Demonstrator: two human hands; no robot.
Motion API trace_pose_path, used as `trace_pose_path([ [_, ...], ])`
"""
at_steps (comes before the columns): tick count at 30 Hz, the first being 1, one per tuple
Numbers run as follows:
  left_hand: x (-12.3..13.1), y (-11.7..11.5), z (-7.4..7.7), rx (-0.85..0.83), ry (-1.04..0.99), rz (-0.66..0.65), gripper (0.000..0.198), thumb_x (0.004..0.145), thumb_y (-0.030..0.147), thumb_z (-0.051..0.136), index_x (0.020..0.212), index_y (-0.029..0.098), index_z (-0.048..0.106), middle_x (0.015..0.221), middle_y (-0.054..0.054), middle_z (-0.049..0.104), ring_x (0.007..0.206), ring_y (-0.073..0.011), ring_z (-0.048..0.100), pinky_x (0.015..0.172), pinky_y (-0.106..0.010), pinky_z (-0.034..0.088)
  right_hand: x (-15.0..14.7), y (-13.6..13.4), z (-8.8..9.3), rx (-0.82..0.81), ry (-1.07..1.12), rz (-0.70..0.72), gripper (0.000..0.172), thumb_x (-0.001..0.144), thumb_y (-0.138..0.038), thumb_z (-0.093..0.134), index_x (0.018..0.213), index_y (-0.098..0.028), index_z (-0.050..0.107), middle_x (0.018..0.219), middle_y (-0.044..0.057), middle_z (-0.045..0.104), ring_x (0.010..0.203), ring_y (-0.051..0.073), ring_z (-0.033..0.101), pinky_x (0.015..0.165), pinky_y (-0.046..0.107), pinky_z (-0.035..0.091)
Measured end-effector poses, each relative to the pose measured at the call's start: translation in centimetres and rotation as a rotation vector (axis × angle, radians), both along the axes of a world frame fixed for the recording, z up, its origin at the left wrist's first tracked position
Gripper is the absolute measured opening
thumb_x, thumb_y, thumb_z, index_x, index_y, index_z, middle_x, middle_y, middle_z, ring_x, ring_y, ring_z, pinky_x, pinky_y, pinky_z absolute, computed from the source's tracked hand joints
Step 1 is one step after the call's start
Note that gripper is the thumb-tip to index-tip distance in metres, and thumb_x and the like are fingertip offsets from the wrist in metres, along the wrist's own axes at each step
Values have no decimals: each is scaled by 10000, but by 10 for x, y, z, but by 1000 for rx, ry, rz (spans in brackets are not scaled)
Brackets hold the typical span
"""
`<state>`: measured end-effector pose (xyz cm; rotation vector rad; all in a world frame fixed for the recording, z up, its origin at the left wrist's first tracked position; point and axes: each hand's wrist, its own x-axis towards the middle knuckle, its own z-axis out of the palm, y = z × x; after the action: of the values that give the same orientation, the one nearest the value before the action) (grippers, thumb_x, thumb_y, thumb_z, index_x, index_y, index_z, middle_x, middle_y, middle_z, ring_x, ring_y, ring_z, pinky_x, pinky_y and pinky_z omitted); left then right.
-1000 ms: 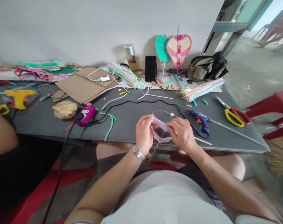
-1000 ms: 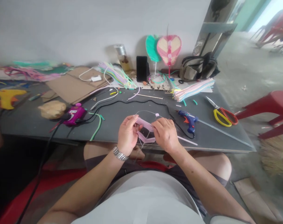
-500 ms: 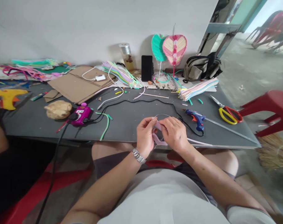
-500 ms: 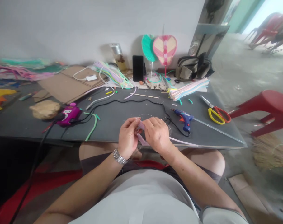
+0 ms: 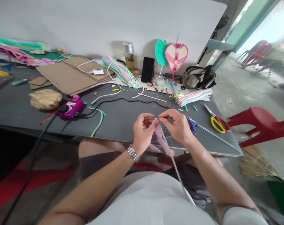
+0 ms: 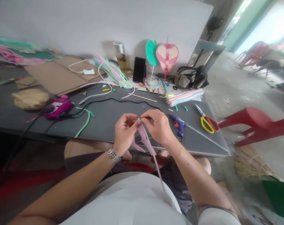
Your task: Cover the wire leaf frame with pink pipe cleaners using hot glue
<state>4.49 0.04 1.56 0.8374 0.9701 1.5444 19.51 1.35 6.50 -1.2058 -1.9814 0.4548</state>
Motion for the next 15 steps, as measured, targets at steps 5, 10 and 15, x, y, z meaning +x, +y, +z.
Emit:
trace_pose_path([
  [5,-4,-2,6,153,217,14,247,661,129,903,780,222,709,741,11,708,606,-103,576,578,-210,407,2,9,9,-275,108,69,184,863,-311,677,749,-175,727,668,-11,688,586,114,513,568,256,372],
  [10,-3,-2,5,190,306,-11,209,697,131,861,823,236,732,760,9,715,612,-117,567,568,-216,398,2,13,8,-331,116,39,177,816,-278,671,673,-173,662,617,-22,634,566,102,467,537,247,351],
  [15,-2,0,0,153,360,-77,114,756,235,838,748,196,730,685,-6,694,597,-123,565,563,-220,413,3,16,4,-348,180,39,175,804,-293,665,672,-179,647,614,-21,623,574,107,484,557,253,377],
])
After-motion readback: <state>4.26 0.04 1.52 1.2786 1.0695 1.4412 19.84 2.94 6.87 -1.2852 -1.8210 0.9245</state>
